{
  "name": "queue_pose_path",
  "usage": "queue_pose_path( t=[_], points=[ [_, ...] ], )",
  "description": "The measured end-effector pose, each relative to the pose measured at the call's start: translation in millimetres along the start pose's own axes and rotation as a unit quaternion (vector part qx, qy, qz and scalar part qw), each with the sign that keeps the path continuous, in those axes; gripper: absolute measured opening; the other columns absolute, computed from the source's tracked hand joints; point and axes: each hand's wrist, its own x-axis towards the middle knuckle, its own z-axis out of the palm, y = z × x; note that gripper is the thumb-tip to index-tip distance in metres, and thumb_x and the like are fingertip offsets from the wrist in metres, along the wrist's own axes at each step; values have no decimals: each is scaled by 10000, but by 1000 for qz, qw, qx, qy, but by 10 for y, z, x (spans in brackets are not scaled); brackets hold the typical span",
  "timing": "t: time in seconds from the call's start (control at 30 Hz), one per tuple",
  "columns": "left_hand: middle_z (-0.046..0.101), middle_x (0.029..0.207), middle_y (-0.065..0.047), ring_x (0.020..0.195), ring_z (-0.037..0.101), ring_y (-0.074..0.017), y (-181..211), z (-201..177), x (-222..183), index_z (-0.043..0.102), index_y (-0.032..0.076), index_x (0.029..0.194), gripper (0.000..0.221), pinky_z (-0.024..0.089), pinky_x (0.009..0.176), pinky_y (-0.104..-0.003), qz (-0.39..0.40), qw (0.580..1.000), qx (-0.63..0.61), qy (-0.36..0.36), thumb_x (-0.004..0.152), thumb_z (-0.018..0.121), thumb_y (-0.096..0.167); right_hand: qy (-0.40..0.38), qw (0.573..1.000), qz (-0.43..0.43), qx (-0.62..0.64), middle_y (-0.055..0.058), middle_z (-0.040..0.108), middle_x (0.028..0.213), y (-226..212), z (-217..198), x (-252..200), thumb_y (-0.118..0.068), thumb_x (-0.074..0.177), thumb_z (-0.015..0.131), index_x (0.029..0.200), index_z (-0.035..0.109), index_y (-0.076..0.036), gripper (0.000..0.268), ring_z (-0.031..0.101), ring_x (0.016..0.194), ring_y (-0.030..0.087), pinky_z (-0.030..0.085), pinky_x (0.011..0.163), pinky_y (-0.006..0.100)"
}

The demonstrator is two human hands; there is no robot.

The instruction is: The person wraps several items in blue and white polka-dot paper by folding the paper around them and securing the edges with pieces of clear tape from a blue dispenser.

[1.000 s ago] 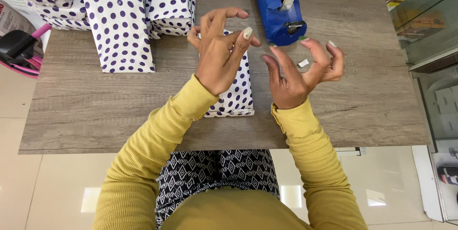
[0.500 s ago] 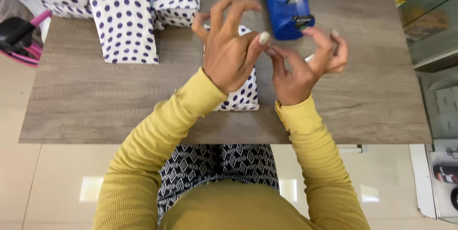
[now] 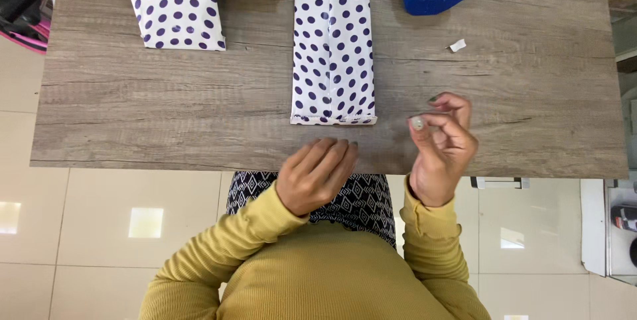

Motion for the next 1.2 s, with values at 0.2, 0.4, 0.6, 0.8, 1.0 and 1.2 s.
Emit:
queue_pose_path(
  t=[0.2, 0.4, 0.6, 0.8, 1.0, 1.2],
  points=[
    [711, 1187, -194, 1094, 724, -348, 65, 95, -39, 749, 7, 1183, 533, 564, 1025, -453, -4, 993, 49, -111, 1093, 469, 451, 5, 998, 44, 39, 157, 461, 1147, 103, 29, -97, -100, 981, 744, 900, 683, 79, 206, 479, 1119, 242, 377, 1080, 413],
    [674, 1289, -249, 1175, 692, -385, 110, 97, -7, 716, -67, 1260, 758, 547, 1052, -453, -46, 977, 62, -199, 998, 566, 628, -18, 997, 70, 22, 144, 483, 1082, 48, 80, -73, -96, 969, 763, 891, 710, 56, 179, 475, 1067, 214, 376, 1041, 393],
    [650, 1228, -253, 1177, 661, -404, 143, 159, -53, 713, -86, 1240, 796, 468, 1153, -523, -49, 974, 77, -208, 1017, 495, 646, -40, 996, 68, -35, 141, 509, 1059, 102, 209, -67, -125, 963, 805, 892, 737, 30, 183, 438, 1056, 225, 342, 1009, 428],
    [664, 1178, -246, 1182, 669, -388, 189, 168, -133, 713, -72, 1247, 777, 470, 1166, -489, -64, 973, 83, -205, 995, 543, 643, -83, 984, 78, -139, 96, 519, 1090, 0, 362, -60, -194, 970, 821, 878, 764, -51, 179, 409, 1101, 260, 291, 1052, 461],
    [675, 1180, -254, 1177, 688, -398, 185, 220, -178, 721, -73, 1217, 742, 492, 1152, -486, -74, 976, 80, -189, 992, 546, 612, -106, 966, 78, -223, 37, 559, 1103, 46, 429, -73, -311, 940, 842, 853, 776, -146, 198, 462, 1142, 287, 277, 1047, 471],
    [663, 1215, -251, 1193, 688, -403, 170, 211, -165, 722, -75, 1201, 745, 490, 1155, -493, -73, 976, 71, -191, 975, 561, 617, -100, 952, 79, -278, 15, 551, 1108, 74, 459, -110, -272, 898, 851, 857, 774, -171, 133, 447, 1160, 296, 266, 1033, 506]
  ],
)
